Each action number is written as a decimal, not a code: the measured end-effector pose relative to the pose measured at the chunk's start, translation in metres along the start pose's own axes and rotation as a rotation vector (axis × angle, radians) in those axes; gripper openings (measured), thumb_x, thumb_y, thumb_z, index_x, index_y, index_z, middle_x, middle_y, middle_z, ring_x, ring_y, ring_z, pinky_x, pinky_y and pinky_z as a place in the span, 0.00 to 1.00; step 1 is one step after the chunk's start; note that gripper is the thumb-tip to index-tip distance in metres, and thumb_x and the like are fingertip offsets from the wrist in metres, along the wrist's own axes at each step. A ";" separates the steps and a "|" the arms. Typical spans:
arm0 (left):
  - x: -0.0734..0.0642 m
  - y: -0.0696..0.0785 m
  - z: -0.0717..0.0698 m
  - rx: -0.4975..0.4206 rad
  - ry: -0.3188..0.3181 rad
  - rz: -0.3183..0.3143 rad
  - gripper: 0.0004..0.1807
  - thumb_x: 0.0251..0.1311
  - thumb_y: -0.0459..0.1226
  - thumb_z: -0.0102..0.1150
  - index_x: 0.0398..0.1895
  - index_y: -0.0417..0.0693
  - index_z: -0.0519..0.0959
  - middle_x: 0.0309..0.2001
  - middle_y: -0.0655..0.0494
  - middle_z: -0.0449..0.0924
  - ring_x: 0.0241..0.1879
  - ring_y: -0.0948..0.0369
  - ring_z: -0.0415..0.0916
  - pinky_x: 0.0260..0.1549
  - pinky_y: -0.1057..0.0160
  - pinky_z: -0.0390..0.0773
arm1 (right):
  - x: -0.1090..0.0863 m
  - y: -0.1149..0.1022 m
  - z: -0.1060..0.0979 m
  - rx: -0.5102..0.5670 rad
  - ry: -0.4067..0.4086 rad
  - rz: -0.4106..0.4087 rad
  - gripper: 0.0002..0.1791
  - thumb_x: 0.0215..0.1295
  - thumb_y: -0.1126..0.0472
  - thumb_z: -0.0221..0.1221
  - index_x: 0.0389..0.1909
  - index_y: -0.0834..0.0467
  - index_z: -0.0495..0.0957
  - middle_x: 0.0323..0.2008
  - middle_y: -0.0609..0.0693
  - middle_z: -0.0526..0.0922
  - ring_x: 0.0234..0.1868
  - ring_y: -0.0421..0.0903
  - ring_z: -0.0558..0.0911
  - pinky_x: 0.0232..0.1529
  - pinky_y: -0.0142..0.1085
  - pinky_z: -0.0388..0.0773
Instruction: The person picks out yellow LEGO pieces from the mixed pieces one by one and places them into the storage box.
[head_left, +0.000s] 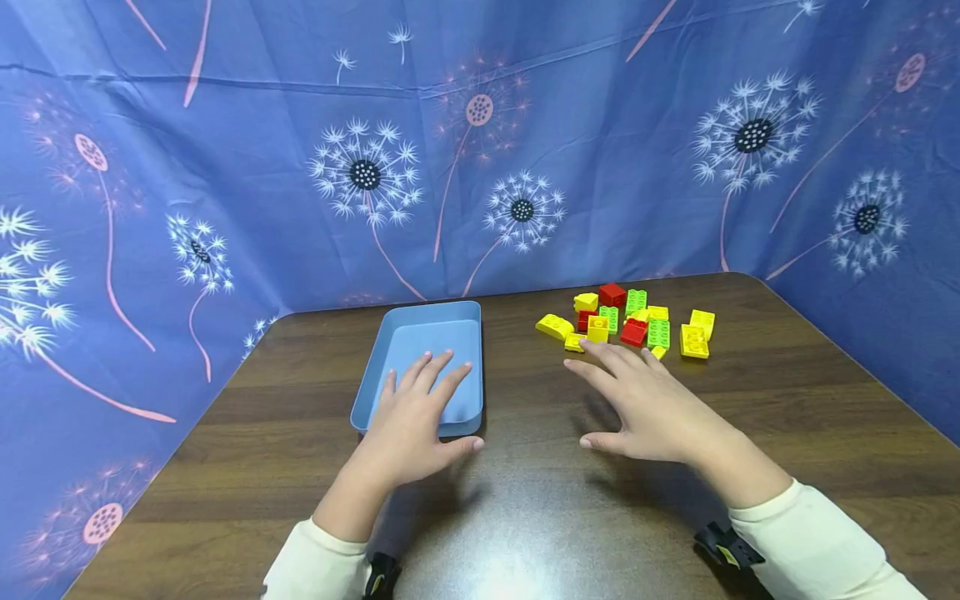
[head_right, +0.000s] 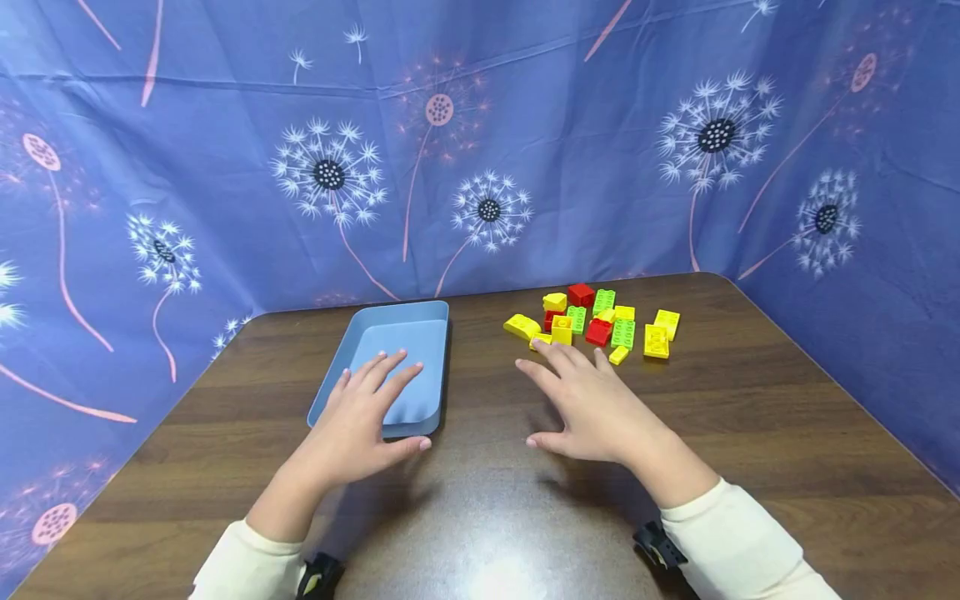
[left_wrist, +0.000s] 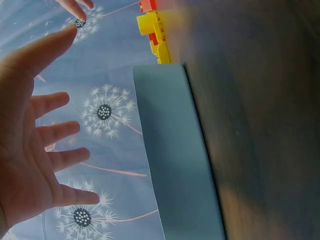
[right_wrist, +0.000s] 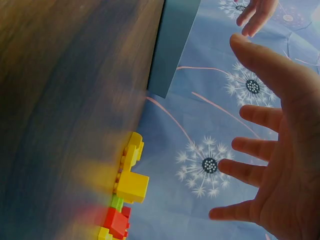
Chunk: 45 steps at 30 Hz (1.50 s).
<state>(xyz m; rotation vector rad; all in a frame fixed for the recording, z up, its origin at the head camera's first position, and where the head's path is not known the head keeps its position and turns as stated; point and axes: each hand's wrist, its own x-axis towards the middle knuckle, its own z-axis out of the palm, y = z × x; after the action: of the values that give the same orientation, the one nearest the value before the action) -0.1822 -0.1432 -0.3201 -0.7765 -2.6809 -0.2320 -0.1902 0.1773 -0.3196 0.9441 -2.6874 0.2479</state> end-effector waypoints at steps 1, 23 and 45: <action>0.000 0.000 0.000 -0.010 0.004 0.003 0.47 0.48 0.61 0.67 0.72 0.57 0.64 0.73 0.51 0.58 0.70 0.44 0.55 0.58 0.26 0.56 | 0.000 0.001 0.000 -0.006 0.012 -0.013 0.52 0.46 0.37 0.71 0.71 0.53 0.64 0.70 0.60 0.61 0.68 0.61 0.63 0.60 0.71 0.56; 0.000 -0.023 -0.001 -0.165 0.115 0.062 0.31 0.46 0.46 0.74 0.55 0.47 0.78 0.60 0.46 0.72 0.59 0.47 0.68 0.54 0.44 0.72 | 0.003 0.004 0.001 -0.062 0.119 -0.113 0.42 0.47 0.41 0.71 0.60 0.60 0.74 0.57 0.58 0.76 0.56 0.59 0.75 0.54 0.60 0.71; 0.006 -0.090 -0.005 -0.161 0.081 -0.117 0.30 0.49 0.44 0.73 0.55 0.41 0.79 0.54 0.46 0.76 0.56 0.46 0.72 0.51 0.43 0.74 | 0.001 0.007 0.003 -0.072 0.079 -0.094 0.43 0.46 0.39 0.71 0.60 0.59 0.74 0.57 0.56 0.76 0.57 0.57 0.75 0.56 0.60 0.70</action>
<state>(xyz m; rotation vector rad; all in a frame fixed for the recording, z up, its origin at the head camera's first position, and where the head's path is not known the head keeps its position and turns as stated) -0.2343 -0.2165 -0.3189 -0.6419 -2.6577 -0.5031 -0.1961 0.1811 -0.3226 1.0143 -2.5540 0.1638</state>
